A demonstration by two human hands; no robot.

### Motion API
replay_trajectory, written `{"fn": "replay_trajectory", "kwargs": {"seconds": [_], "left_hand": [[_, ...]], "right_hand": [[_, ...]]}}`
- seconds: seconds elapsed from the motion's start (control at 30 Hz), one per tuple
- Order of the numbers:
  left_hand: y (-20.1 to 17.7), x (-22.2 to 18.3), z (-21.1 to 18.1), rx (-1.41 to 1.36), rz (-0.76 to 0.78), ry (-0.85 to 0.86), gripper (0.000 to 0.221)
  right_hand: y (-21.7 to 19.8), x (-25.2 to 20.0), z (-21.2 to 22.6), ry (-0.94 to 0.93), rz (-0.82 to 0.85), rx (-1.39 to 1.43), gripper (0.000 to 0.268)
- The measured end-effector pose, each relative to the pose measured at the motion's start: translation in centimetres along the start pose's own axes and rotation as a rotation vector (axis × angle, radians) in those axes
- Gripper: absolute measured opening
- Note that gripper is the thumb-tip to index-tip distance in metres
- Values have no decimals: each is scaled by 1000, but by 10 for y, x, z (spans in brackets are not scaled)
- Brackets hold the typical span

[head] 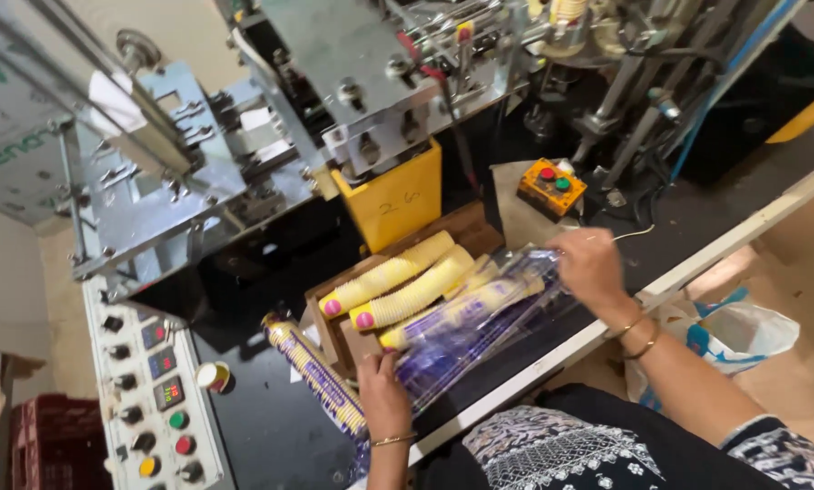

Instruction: The person packages stacks of paper cups into plastic sleeves by hand and arranges the packaged sleeves into a wooden tray on a manufacturing line.

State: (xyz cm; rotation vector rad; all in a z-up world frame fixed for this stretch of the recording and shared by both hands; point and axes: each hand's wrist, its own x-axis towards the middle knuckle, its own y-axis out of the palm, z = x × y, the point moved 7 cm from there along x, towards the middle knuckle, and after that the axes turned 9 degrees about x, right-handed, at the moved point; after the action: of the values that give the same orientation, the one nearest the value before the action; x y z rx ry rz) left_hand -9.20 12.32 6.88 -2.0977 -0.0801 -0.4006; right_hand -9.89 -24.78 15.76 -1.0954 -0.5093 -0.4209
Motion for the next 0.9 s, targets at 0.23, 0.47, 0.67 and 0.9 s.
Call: {"fn": "replay_trajectory", "kwargs": {"seconds": [0.23,0.47,0.67,0.9], "left_hand": [[17,-15,-26,-117,67,124,30],[46,-17,-51,-10,112,355,50],[-24,13,-43,-289,99,84,27],[-193,34,-165,-586,-198,563,65]], "right_hand": [[-77,32,56,25,-269,196,45],[-117,51,125,-73,-322,57,41],[-145,52,164,-95,-262,-88,34],[-117,52,229,-173,-108,-307,41]]}}
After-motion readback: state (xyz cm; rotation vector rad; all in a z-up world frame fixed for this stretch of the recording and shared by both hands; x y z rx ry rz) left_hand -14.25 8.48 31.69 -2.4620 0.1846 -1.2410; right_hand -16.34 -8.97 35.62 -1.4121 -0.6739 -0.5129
